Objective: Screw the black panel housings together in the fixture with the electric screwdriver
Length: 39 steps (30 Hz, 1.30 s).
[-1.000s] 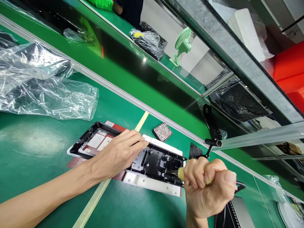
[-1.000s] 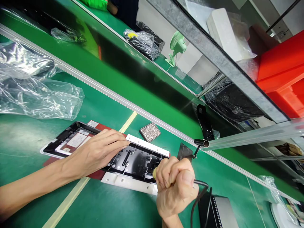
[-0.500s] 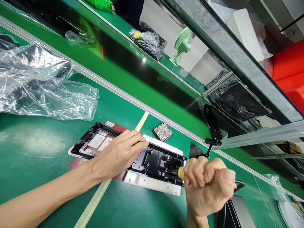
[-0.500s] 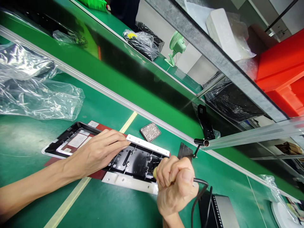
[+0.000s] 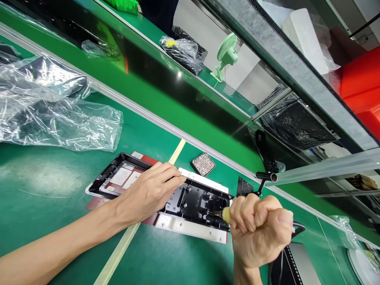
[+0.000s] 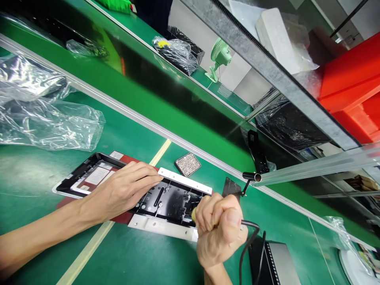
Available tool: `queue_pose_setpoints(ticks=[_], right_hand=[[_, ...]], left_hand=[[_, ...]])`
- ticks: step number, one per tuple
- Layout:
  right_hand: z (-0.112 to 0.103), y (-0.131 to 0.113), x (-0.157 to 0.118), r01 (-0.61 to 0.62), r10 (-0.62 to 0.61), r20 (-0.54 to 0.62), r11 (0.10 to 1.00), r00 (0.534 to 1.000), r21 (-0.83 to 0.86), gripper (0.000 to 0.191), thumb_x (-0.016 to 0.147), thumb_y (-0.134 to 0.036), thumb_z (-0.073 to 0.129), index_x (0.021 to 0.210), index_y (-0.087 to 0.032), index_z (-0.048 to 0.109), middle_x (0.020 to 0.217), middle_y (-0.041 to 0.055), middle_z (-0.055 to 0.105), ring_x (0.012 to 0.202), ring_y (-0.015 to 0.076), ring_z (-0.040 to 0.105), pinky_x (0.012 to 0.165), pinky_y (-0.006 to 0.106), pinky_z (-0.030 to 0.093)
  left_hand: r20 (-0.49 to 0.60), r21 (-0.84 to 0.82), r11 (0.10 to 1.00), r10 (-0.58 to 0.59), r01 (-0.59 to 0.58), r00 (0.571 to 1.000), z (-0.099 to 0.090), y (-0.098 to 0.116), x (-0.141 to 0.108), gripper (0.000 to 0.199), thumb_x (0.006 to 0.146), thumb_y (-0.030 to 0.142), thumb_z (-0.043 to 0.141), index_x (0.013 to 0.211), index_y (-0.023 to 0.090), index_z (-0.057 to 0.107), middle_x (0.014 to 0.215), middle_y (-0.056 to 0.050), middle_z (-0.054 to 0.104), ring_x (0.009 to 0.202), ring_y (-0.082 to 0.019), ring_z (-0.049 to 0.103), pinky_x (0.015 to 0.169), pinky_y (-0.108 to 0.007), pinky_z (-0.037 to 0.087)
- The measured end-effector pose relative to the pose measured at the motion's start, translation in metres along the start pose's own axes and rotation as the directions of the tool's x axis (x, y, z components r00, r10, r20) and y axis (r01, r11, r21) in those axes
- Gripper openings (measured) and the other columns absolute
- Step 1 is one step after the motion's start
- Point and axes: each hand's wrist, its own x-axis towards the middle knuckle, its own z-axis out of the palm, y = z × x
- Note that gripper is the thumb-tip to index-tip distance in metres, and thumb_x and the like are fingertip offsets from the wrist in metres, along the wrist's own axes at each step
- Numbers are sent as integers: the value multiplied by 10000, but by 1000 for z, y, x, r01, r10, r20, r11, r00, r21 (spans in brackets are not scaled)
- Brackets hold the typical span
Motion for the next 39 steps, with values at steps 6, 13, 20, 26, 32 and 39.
queue_pose_setpoints(ticks=[6, 13, 20, 26, 32, 39], right_hand=[[1, 0, 0, 4, -4, 9, 1000, 1000, 3, 429, 972, -396, 465, 591, -215, 386, 455, -88, 251, 365, 72, 226, 343, 176, 265], [1, 1, 0, 1, -1, 10, 1000, 1000, 4, 433, 969, -400, 474, 589, -214, 380, 460, -87, 254, 368, 71, 230, 340, 175, 260], [2, 0, 0, 5, -5, 35, 1000, 999, 22, 427, 981, -397, 449, 597, -218, 397, 465, -87, 240, 372, 74, 215, 332, 175, 248], [2, 1, 0, 9, -9, 25, 1000, 1000, 13, 412, 979, -364, 445, 597, -217, 402, 463, -86, 245, 367, 75, 218, 332, 176, 252], [2, 1, 0, 15, -15, 16, 1000, 1000, 7, 414, 977, -370, 445, 596, -215, 406, 464, -86, 252, 369, 73, 225, 338, 176, 263], [3, 0, 0, 0, 0, 4, 1000, 1000, 5, 419, 966, -375, 460, 588, -214, 379, 460, -85, 246, 369, 72, 218, 333, 176, 249]], left_hand=[[0, 0, 1000, 1, -1, 1000, -1, 1, 1, 239, 970, 35, 509, 1121, 157, 649, 1040, -81, 695, 1023, -231, 618, 834, -388, 476], [3, -3, 1000, -7, 7, 1000, 0, 1, 1, 238, 968, 38, 514, 1120, 159, 652, 1047, -82, 698, 1022, -232, 618, 836, -392, 477], [4, -9, 1000, -15, 15, 1000, -1, 2, 1, 252, 969, 45, 500, 1120, 160, 666, 1042, -86, 704, 1023, -233, 631, 847, -400, 493], [8, -16, 1000, -19, 20, 1000, -1, 2, 1, 248, 971, 49, 503, 1117, 165, 666, 1041, -83, 704, 1024, -232, 632, 847, -397, 488], [21, -5, 1000, -18, 18, 1000, -1, 1, 1, 231, 980, 52, 502, 1120, 160, 652, 1044, -78, 696, 1030, -229, 620, 848, -390, 475], [8, -4, 1000, -4, 4, 1000, -1, 2, 2, 236, 968, 39, 518, 1134, 146, 647, 1041, -80, 692, 1029, -229, 624, 835, -386, 473]])
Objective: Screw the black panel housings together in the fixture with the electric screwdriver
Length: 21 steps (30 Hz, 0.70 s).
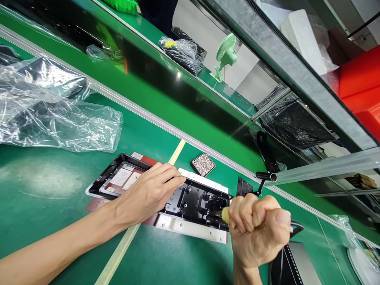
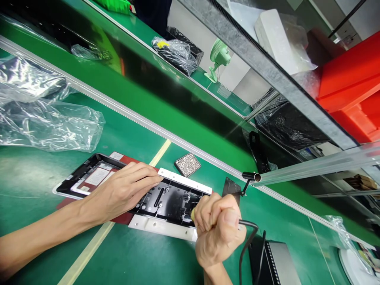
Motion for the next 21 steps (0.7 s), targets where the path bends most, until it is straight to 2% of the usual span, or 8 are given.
queue_pose_setpoints(ticks=[8, 14, 21], right_hand=[[2, 1, -1, 3, -3, -11, 1000, 1000, 3, 418, 958, -375, 471, 588, -213, 360, 463, -87, 235, 371, 70, 209, 338, 174, 241], [0, 0, -1, -37, 37, -3, 999, 999, -2, 434, 954, -410, 491, 591, -213, 360, 466, -88, 238, 378, 71, 217, 337, 173, 268], [2, 0, 0, -23, 23, -14, 1000, 1000, -1, 438, 951, -391, 499, 582, -213, 345, 462, -85, 240, 370, 69, 206, 334, 178, 236]], left_hand=[[6, 12, 1000, 1, -1, 1000, 0, 0, -1, 228, 975, 44, 519, 1137, 146, 641, 1039, -73, 690, 1022, -223, 617, 833, -384, 476], [3, 14, 1000, 5, -5, 1000, -1, 0, -1, 222, 974, 37, 515, 1122, 138, 646, 1027, -73, 689, 1018, -221, 619, 826, -380, 476], [9, 18, 1000, 1, -1, 1000, -1, 1, -1, 229, 979, 41, 509, 1125, 148, 649, 1032, -71, 689, 1020, -224, 616, 825, -383, 476]])
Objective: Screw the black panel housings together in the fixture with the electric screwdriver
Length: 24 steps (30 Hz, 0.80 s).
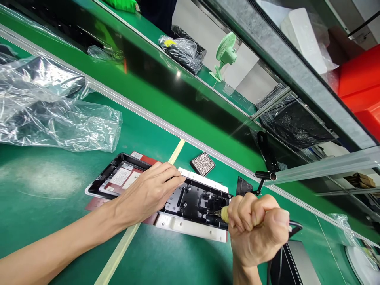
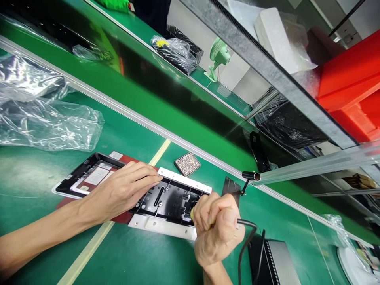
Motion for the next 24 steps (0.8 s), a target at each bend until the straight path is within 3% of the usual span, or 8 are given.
queue_pose_setpoints(ticks=[24], right_hand=[[1, 1, 0, 28, -28, 21, 1000, 999, -11, 415, 949, -371, 488, 588, -214, 356, 464, -87, 242, 368, 70, 209, 342, 180, 233]], left_hand=[[20, -14, 1000, -12, 13, 1000, 0, 0, 0, 251, 975, 30, 497, 1132, 162, 643, 1055, -71, 691, 1037, -228, 616, 828, -386, 473]])
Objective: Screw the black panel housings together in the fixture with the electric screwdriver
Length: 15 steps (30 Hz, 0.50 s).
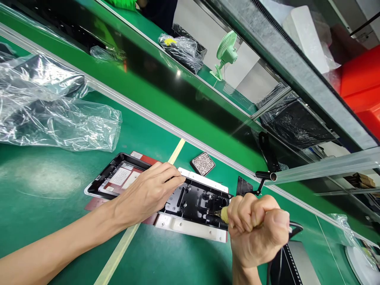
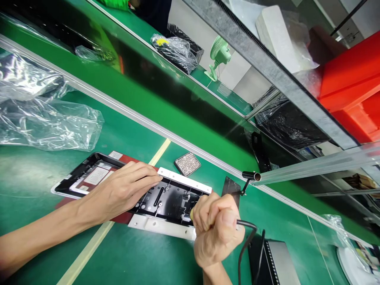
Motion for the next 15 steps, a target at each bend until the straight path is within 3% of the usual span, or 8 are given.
queue_pose_setpoints(ticks=[15], right_hand=[[0, 0, -1, -21, 22, -11, 999, 1000, 27, 409, 943, -383, 491, 588, -217, 374, 465, -86, 233, 375, 75, 210, 334, 177, 237]], left_hand=[[23, -7, 1000, -20, 20, 1000, -1, 1, 0, 277, 979, 34, 471, 1141, 166, 653, 1067, -76, 696, 1043, -225, 613, 858, -393, 476]])
